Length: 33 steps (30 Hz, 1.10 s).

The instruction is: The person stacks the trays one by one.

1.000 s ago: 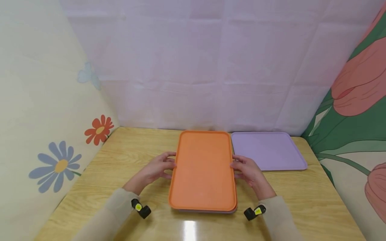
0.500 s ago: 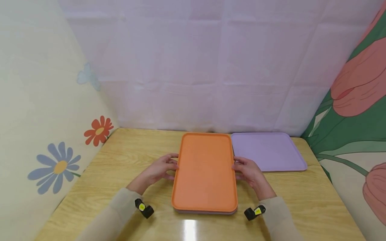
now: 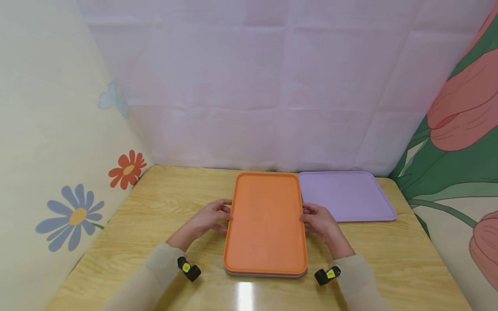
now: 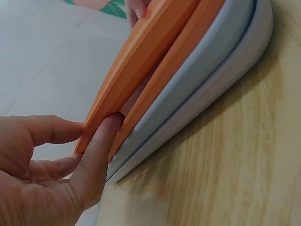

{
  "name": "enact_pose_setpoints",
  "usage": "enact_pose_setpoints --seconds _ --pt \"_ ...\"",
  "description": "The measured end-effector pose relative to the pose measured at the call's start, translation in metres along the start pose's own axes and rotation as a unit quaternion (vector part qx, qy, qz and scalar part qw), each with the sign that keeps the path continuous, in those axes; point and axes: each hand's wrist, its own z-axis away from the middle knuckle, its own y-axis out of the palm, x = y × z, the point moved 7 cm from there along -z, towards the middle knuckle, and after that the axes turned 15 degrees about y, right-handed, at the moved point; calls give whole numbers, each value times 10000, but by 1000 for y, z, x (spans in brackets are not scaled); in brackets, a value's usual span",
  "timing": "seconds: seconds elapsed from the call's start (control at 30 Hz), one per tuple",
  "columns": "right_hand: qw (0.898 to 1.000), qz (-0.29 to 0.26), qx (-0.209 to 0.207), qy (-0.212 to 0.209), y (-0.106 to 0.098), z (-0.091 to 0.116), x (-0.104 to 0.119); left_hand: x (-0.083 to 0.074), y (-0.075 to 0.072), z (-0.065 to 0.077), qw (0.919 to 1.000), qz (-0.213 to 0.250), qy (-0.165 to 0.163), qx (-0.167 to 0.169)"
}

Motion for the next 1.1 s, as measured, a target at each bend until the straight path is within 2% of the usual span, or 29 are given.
enact_pose_setpoints --seconds 0.17,0.47,0.63,0.87,1.1 --pt "9990 400 -193 -81 -1 -1 1 0 1 -3 9996 -255 61 35" --pt "9977 536 -354 -214 0 -1 6 -2 2 -5 9975 -702 -13 -80" --pt "9965 669 -431 -271 1 0 8 -5 5 -6 9947 -1016 -47 -117" --pt "9954 813 -486 -146 0 -5 3 -6 6 -8 9884 -1517 28 -84" --pt "9916 1072 -689 -214 0 -8 2 -3 7 -5 9921 -1246 -31 -154"
